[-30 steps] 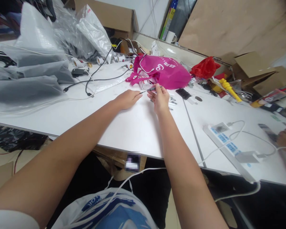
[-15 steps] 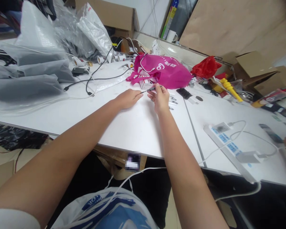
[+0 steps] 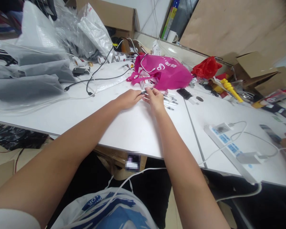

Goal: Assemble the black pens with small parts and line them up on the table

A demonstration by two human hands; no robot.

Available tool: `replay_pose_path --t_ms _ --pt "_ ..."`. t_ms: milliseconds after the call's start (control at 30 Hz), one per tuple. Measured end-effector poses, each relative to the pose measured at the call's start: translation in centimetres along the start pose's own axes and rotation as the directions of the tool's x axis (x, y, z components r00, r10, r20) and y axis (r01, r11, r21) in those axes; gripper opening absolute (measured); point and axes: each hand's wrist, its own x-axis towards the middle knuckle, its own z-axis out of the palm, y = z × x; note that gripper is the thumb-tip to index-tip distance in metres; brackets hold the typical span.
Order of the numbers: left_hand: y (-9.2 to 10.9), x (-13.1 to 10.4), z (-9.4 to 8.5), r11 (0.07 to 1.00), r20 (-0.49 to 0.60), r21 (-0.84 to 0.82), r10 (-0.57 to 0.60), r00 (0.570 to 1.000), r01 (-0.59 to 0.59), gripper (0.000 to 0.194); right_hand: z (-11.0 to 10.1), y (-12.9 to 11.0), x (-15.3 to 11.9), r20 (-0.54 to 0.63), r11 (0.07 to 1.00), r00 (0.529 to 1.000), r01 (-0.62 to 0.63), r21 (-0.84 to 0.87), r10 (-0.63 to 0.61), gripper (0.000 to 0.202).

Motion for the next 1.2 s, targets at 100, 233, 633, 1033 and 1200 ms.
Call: replay_pose_path --t_ms 100,233,633,1033,1200 --pt "-0.1 0.1 0.1 1.0 -0.008 0.005 -0.003 1.0 0.003 0.041 0.1 0.1 -0.3 0.027 1.0 1.0 -0.005 -0.024 0.006 0.039" --pt "-0.1 0.1 0.3 1.0 -0.032 0.013 -0.027 0.999 0.027 0.041 0.1 0.3 -0.4 -0.001 0.998 1.0 -0.004 -0.058 0.004 0.047" --pt "1.3 0.0 0.2 0.998 -0.014 0.054 -0.015 1.0 0.016 0.04 -0.4 0.5 0.3 -0.067 0.99 0.998 -0.007 -0.143 -0.003 0.048" --pt "1.1 0.0 0.2 0.999 -0.006 0.012 -0.049 0.999 0.049 0.032 -0.8 0.2 0.2 0.011 0.996 0.998 -0.062 -0.063 0.062 0.047" --pt "1.1 -0.3 0.4 0.998 0.01 0.031 -0.05 0.999 0.05 0.038 -0.7 0.1 0.0 -0.013 0.994 0.998 -0.062 -0.092 0.061 0.054"
